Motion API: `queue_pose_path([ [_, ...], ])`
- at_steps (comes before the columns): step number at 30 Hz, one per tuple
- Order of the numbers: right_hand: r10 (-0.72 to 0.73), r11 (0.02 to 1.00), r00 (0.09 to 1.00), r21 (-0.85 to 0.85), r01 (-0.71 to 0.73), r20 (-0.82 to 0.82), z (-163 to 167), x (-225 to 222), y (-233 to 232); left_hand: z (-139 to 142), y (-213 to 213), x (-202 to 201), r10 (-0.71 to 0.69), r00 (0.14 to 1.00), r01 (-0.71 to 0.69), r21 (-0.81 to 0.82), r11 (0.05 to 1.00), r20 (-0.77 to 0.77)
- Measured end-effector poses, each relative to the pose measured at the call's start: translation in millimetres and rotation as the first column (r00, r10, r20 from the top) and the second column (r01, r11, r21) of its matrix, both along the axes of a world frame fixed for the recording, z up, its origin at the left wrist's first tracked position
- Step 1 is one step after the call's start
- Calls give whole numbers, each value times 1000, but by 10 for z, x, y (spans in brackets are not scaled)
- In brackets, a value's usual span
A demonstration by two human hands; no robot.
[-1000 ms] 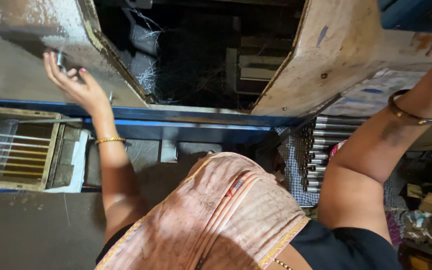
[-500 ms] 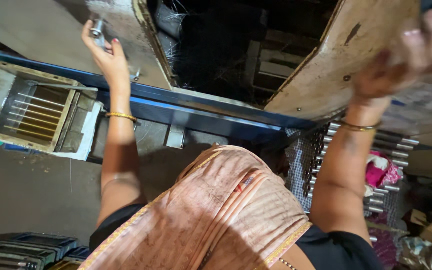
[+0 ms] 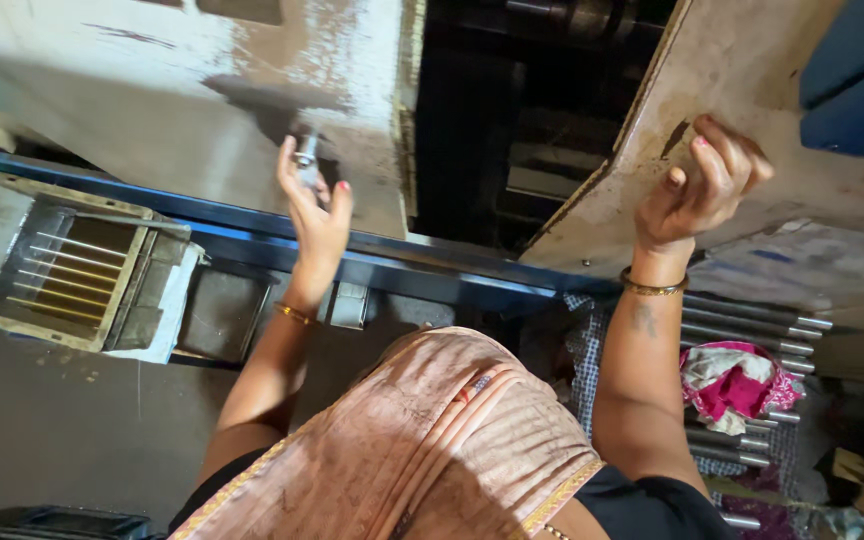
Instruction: The person repeatedly inserts a metal rod into a machine, wipes it with a cloth, and places it into a tray. The person also wipes the machine surface with both hands between cycles.
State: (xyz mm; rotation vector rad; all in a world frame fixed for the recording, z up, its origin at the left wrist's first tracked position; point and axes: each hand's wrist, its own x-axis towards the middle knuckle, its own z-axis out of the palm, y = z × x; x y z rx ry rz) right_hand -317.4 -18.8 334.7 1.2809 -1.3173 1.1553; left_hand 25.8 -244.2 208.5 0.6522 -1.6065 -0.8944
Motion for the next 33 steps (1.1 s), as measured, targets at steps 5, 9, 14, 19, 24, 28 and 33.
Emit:
queue_pose_path([
  [5, -28, 1000, 1000, -5, 28, -12, -2, 28, -52, -227, 164, -296, -340, 903, 400, 225, 888, -264],
  [9, -22, 998, 1000, 56, 22, 0, 2, 56, -35, -372, 302, -616, -408, 899, 423, 78, 903, -161],
  [14, -40, 998, 999, 40, 40, 6, 1, 43, -37, -371, 539, -893, -496, 867, 498, -51, 866, 41],
  [19, -40, 999, 999, 33, 39, 22, 0, 45, -35, -238, 754, -1161, -562, 822, 570, -125, 812, 92],
  [24, -15, 998, 1000, 63, 14, 27, 24, 67, -16, -202, 865, -1295, -577, 813, 582, -150, 800, 78],
  [28, -17, 998, 998, 65, 13, 60, 5, 93, -6, -191, 886, -1237, -623, 779, 627, -94, 773, 69],
  [33, -25, 997, 994, 71, 17, 104, -288, -79, 96, -67, 964, -1145, -572, 814, 580, -152, 800, 100],
])
